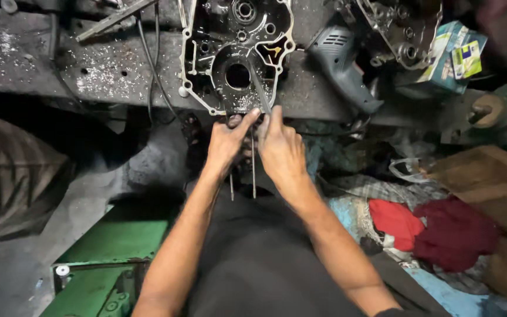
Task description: The person uses a metal file to scrape and clean the surfaces of two disassembled engine casings on a workbench. They repeatedly file the mating surfaces and internal areas, then move the casings to different positions on the bench to access different sections.
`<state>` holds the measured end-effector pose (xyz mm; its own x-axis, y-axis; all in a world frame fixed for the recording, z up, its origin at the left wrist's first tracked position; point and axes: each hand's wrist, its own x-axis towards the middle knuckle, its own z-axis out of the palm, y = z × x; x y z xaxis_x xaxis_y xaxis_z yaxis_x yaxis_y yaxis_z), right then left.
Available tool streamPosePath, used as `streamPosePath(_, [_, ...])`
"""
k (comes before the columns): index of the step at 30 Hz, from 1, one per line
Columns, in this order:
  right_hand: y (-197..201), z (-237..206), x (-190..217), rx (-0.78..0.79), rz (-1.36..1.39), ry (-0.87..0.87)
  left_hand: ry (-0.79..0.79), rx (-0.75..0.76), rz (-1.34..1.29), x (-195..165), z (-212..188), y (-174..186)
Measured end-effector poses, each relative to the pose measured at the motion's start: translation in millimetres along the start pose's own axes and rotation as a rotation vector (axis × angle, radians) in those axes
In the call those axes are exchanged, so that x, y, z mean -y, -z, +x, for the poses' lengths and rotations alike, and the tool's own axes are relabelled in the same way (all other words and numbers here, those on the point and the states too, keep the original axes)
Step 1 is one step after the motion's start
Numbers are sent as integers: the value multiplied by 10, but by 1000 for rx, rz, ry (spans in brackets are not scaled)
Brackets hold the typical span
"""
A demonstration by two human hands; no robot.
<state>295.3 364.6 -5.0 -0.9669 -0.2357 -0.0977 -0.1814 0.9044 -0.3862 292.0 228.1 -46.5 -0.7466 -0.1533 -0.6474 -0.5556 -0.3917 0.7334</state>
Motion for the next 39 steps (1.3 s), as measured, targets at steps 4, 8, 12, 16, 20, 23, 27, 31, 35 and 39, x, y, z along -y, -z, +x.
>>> streamPosePath(4, [4,6,-9,9,34,-12,6,17,-72,11,-5,4])
streamPosePath(8, [15,-7,-20,-20,76,44,-17,-2,-50,34,4,3])
streamPosePath(12, [54,12,8,17,71,-43,0,4,-82,50,37,2])
streamPosePath(16, [72,46,43,11,20,-44,23,-7,-47,61,40,-2])
streamPosePath(20, [33,15,40,4,74,-51,7,-4,-67,66,34,1])
streamPosePath(23, [3,-9,25,36,45,-79,-35,16,-58,69,47,6])
streamPosePath(27, [-3,-9,16,57,88,-86,4,28,-56,83,60,17])
streamPosePath(31, [0,5,9,-10,183,-29,-4,10,-21,100,60,29])
streamPosePath(35, [-15,-12,-2,24,47,-53,-10,28,-17,108,63,39])
streamPosePath(39, [-23,-22,-12,-15,61,-38,59,26,-51,103,76,41])
